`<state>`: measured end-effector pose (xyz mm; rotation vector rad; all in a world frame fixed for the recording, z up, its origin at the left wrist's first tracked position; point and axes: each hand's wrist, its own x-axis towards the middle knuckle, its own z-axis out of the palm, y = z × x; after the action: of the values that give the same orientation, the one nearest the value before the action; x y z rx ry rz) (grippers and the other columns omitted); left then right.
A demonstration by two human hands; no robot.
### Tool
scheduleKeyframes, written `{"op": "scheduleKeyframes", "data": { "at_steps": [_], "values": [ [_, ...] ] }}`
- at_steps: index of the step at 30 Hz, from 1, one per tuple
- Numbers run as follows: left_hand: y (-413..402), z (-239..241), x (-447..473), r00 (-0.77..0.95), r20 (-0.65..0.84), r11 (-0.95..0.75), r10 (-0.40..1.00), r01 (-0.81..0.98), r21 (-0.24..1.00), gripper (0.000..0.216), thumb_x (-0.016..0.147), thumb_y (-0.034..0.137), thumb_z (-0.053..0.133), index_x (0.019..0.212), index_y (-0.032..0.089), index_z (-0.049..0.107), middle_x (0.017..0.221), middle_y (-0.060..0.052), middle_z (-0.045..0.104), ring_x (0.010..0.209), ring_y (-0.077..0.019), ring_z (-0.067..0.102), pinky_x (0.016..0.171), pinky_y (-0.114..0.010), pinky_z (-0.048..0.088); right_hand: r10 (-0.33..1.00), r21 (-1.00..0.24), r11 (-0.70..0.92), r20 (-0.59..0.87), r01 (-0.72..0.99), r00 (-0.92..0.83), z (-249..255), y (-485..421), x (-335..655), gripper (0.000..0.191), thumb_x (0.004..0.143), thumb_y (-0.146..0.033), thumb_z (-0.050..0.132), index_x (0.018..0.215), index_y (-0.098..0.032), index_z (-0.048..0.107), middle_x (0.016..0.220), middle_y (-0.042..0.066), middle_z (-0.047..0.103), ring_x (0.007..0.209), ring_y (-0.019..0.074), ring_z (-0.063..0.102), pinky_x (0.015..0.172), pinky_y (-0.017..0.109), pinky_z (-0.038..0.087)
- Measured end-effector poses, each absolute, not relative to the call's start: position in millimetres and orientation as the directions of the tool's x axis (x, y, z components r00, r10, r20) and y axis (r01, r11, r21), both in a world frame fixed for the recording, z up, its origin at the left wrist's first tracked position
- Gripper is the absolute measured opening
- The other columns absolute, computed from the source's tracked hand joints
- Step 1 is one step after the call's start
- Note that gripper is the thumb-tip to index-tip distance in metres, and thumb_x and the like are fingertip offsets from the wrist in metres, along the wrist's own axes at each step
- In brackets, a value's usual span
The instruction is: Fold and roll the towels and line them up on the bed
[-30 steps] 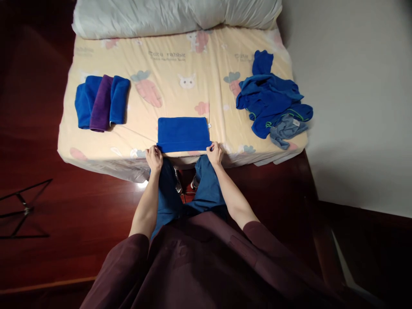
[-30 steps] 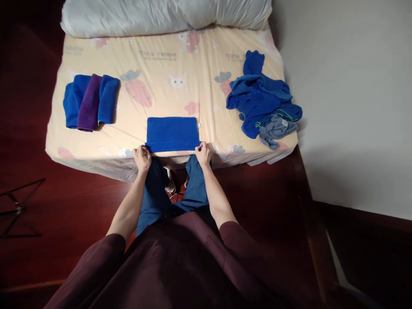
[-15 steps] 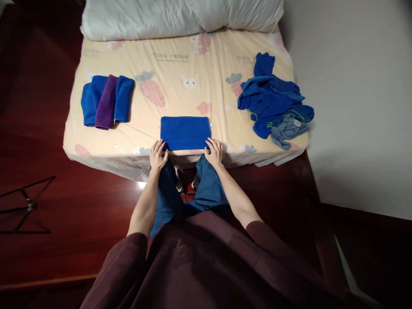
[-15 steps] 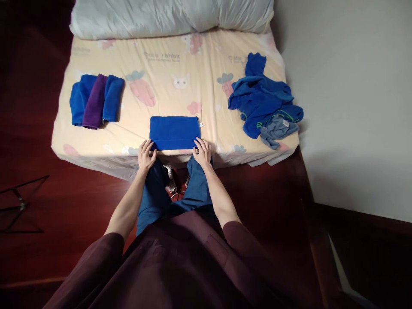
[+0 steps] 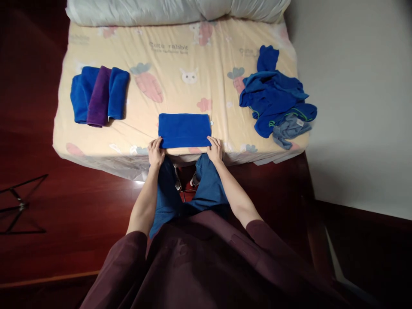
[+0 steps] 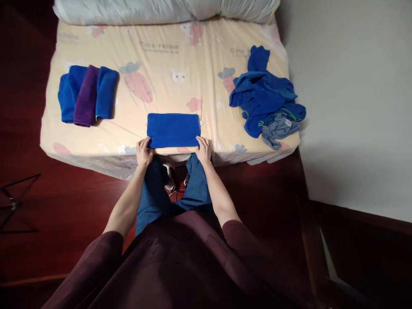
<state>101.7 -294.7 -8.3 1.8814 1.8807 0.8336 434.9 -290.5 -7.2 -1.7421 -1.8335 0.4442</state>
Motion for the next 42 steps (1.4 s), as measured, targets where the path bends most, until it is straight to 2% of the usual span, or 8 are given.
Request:
{"op": "scheduleKeyframes", "data": {
  "at_steps": [5,13,19,23,28,36,39,42],
  "values": [
    [-288.9,-11.0,104.1,-0.101,0.154,-0.020,0.983,0.773,0.635,0.066,0.080,0.004,0.047,0.142,0.020,0.063,0.147,-0.010,0.062,0.135,-0.0320,0.048,0.119,-0.051,0.036,0.981,-0.620,0.132,0.195,0.773,-0.011,-12.1,-284.8,440.9,0.064,0.083,0.003,0.041,0.139,-0.017,0.066,0.141,0.007,0.067,0.136,0.0212,0.053,0.123,0.040,0.041],
    [-293.4,-6.8,106.2,-0.141,0.167,0.006,0.976,0.781,0.624,0.059,0.082,0.005,0.047,0.136,0.022,0.064,0.138,-0.011,0.066,0.131,-0.0344,0.048,0.118,-0.054,0.033,0.977,-0.631,0.109,0.212,0.768,0.036,-13.8,-287.4,442.4,0.053,0.087,-0.002,0.041,0.131,-0.017,0.068,0.133,0.010,0.069,0.130,0.0240,0.056,0.120,0.042,0.043],
    [-292.6,-12.8,105.6,-0.256,0.146,0.108,0.956,0.765,0.635,0.042,0.096,0.018,0.044,0.134,0.019,0.061,0.130,-0.017,0.066,0.125,-0.0357,0.052,0.114,-0.056,0.036,0.970,-0.665,0.033,0.202,0.746,0.138,-19.2,-288.1,441.6,0.038,0.101,-0.020,0.046,0.135,-0.018,0.062,0.132,0.014,0.068,0.127,0.0259,0.060,0.114,0.044,0.048],
    [-290.8,-14.6,107.5,-0.294,0.138,0.123,0.946,0.720,0.683,0.042,0.102,0.027,0.038,0.139,0.018,0.055,0.133,-0.018,0.064,0.125,-0.0338,0.054,0.115,-0.055,0.037,0.968,-0.658,-0.023,0.173,0.753,0.181,-24.1,-286.1,440.8,0.040,0.108,-0.034,0.041,0.141,-0.018,0.056,0.131,0.016,0.069,0.125,0.0269,0.064,0.111,0.046,0.050],
    [-290.2,-15.7,109.9,-0.300,0.169,0.103,0.939,0.714,0.692,0.045,0.106,0.033,0.032,0.141,0.015,0.053,0.126,-0.019,0.063,0.123,-0.0309,0.056,0.114,-0.049,0.040,0.962,-0.650,-0.027,0.189,0.759,0.196,-26.2,-284.3,439.7,0.045,0.110,-0.041,0.034,0.143,-0.018,0.053,0.128,0.016,0.070,0.124,0.0262,0.066,0.110,0.045,0.051],
    [-291.5,-16.8,108.8,-0.246,0.209,0.053,0.947,0.756,0.652,0.046,0.107,0.036,0.030,0.140,0.012,0.053,0.116,-0.019,0.066,0.119,-0.0318,0.058,0.116,-0.051,0.038,0.963,-0.665,-0.090,0.131,0.741,0.234,-22.3,-285.4,438.2,0.045,0.109,-0.041,0.037,0.143,-0.017,0.054,0.117,0.014,0.074,0.111,0.0258,0.071,0.100,0.039,0.055],
    [-293.2,-12.5,110.4,-0.249,0.194,0.062,0.949,0.750,0.659,0.047,0.107,0.038,0.033,0.140,0.012,0.054,0.108,-0.017,0.068,0.120,-0.0331,0.058,0.115,-0.052,0.039,0.962,-0.653,-0.086,0.141,0.752,0.233,-21.4,-285.6,438.1,0.043,0.108,-0.040,0.039,0.141,-0.017,0.055,0.111,0.012,0.075,0.106,0.0245,0.072,0.097,0.037,0.056],
    [-294.1,-9.3,113.0,-0.256,0.186,0.071,0.949,0.745,0.664,0.047,0.106,0.037,0.034,0.141,0.012,0.055,0.109,-0.017,0.069,0.122,-0.0339,0.057,0.116,-0.053,0.038,0.958,-0.637,-0.078,0.166,0.767,0.236,-21.4,-285.1,437.5,0.041,0.107,-0.038,0.040,0.138,-0.017,0.057,0.107,0.011,0.075,0.101,0.0235,0.072,0.094,0.036,0.056]
  ]
}}
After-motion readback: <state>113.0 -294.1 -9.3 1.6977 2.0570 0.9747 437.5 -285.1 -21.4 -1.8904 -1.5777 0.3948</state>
